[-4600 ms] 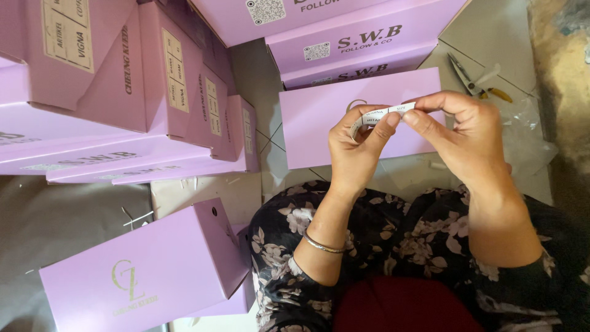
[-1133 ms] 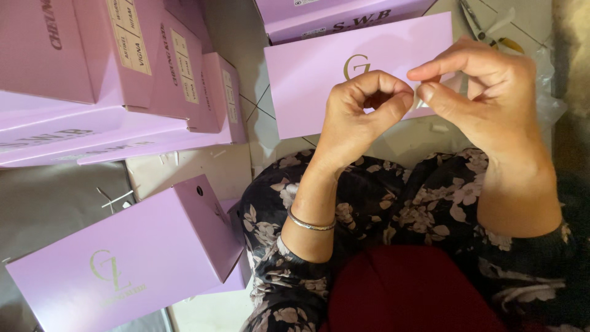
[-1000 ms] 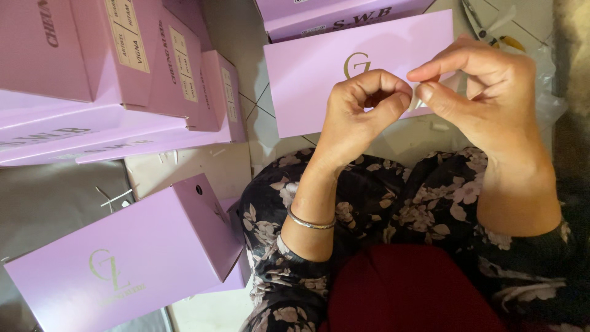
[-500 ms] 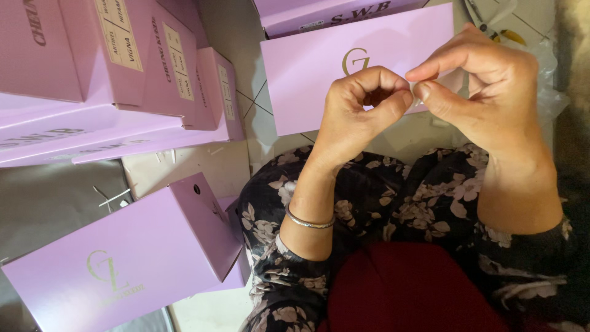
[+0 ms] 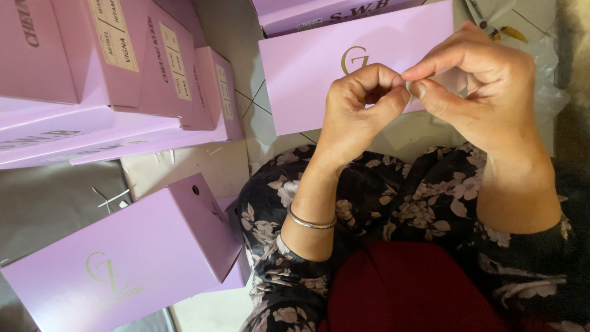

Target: The person sits on the floor and applies product labels to the sides of light purple shoe boxes. She peels the backing from each label, aligns it on the box, and smooths it down before moving to the next box.

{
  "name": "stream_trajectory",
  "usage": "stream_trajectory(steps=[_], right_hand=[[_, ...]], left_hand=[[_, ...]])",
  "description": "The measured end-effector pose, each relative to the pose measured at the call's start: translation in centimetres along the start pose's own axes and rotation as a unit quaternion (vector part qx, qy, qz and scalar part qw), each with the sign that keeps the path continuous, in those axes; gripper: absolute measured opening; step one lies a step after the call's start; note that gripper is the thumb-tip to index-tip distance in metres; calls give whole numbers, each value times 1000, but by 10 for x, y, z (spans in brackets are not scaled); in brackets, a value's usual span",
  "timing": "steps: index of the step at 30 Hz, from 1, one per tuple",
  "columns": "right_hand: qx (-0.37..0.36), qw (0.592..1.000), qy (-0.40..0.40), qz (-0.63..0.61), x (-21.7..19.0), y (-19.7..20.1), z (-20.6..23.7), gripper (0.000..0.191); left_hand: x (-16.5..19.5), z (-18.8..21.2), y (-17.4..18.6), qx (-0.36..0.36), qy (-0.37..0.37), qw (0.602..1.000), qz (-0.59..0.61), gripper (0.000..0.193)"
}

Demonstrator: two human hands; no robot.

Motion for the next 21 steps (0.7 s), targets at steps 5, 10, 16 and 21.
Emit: stream_trajectory(steps=[5,10,16,21], right_hand=[[8,996,-23,-88,2,0,-1,12],[11,994,-11,-110,1,0,-2,12],[51,989,12,-142,5,1,-4,17],[63,996,20,51,6,1,0,15]], left_hand=[[0,0,-3,-12,-19,1000,13,7],[-3,-1,-7,-28,-37,999,18,5],[-4,-2,-9,-33,-48,998,15,8],[-1,-2,-9,-20,-72,997,22,8]])
Point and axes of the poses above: each hand's wrist, its own z-axis away from the middle knuckle, its own y-axis out of the back of the hand, x = y × z, the point moved 4 cm from there along -z, towards the middle knuckle, and after that the axes turned 15 degrees about -x, right-handed, at the moved point
